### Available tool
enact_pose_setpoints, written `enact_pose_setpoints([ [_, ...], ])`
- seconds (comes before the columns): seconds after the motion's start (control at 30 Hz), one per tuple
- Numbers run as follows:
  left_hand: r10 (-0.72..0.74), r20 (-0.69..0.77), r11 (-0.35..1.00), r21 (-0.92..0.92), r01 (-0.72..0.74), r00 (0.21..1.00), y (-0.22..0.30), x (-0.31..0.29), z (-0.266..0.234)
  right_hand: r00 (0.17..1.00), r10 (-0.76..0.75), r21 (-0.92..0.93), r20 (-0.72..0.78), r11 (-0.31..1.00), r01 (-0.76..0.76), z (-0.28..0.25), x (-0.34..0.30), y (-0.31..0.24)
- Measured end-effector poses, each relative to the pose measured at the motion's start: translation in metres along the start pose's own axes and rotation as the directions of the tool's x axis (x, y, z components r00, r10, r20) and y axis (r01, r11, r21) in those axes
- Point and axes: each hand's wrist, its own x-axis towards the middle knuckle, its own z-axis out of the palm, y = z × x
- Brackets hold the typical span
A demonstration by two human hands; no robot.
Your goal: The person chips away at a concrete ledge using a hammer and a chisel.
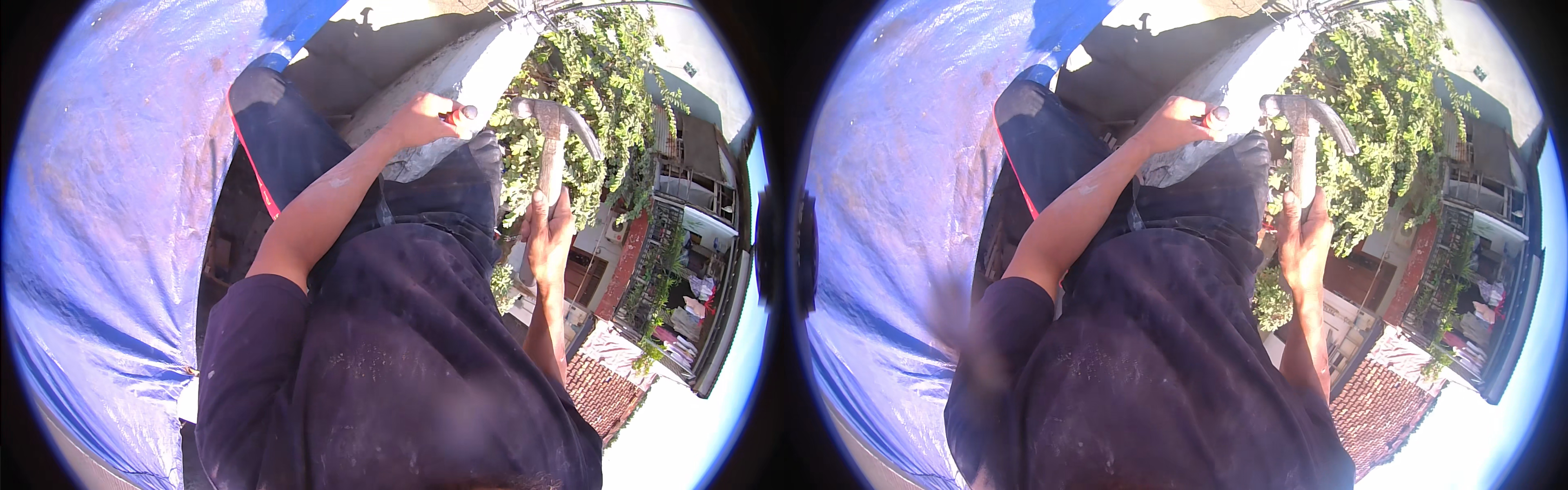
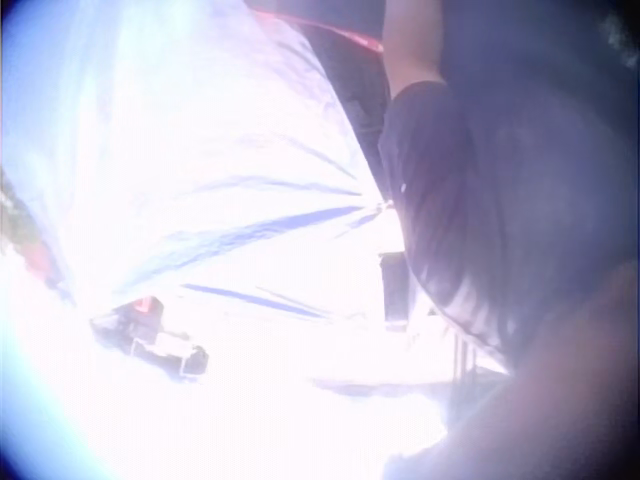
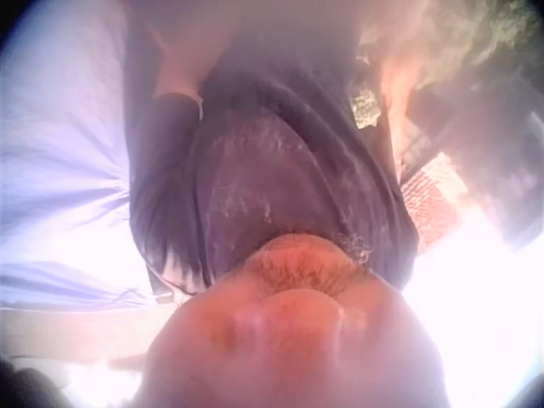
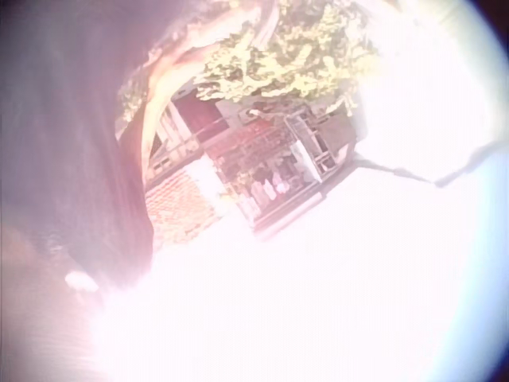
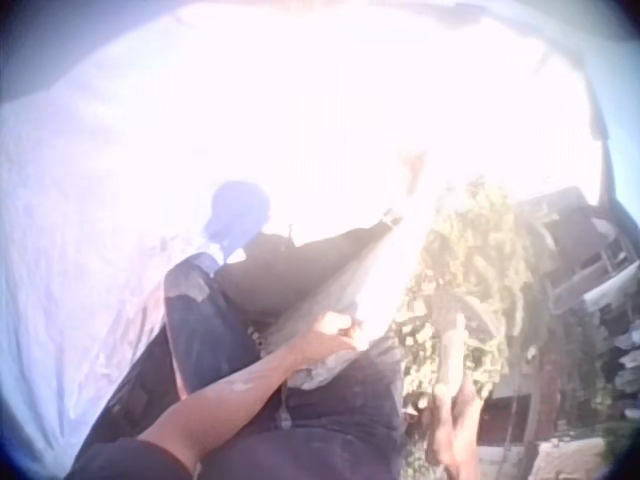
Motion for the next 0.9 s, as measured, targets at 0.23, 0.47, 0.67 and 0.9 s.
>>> enact_pose_setpoints([
  [0.23, 0.056, 0.053, 0.998, -0.014, -0.055, 0.997, 0.0, -0.007, 0.005, 0.976, -0.176, -0.513, 0.128, 0.83, 0.218, 0.022, 0.001, 0.017],
  [0.47, 0.039, -0.006, 0.998, -0.04, -0.04, 0.999, -0.011, -0.004, 0.003, 0.998, -0.049, -0.106, -0.027, 0.993, 0.046, 0.028, -0.015, 0.015],
  [0.67, 0.012, 0.054, 0.999, 0.046, -0.015, 0.998, -0.005, -0.008, -0.001, 0.992, -0.041, -0.318, 0.116, 0.945, 0.076, 0.023, -0.003, 0.021],
  [0.9, 0.066, -0.014, 0.996, -0.056, -0.066, 0.998, -0.028, -0.009, 0.009, 0.983, -0.157, -0.192, -0.094, 0.972, 0.137, 0.037, -0.018, 0.036],
])
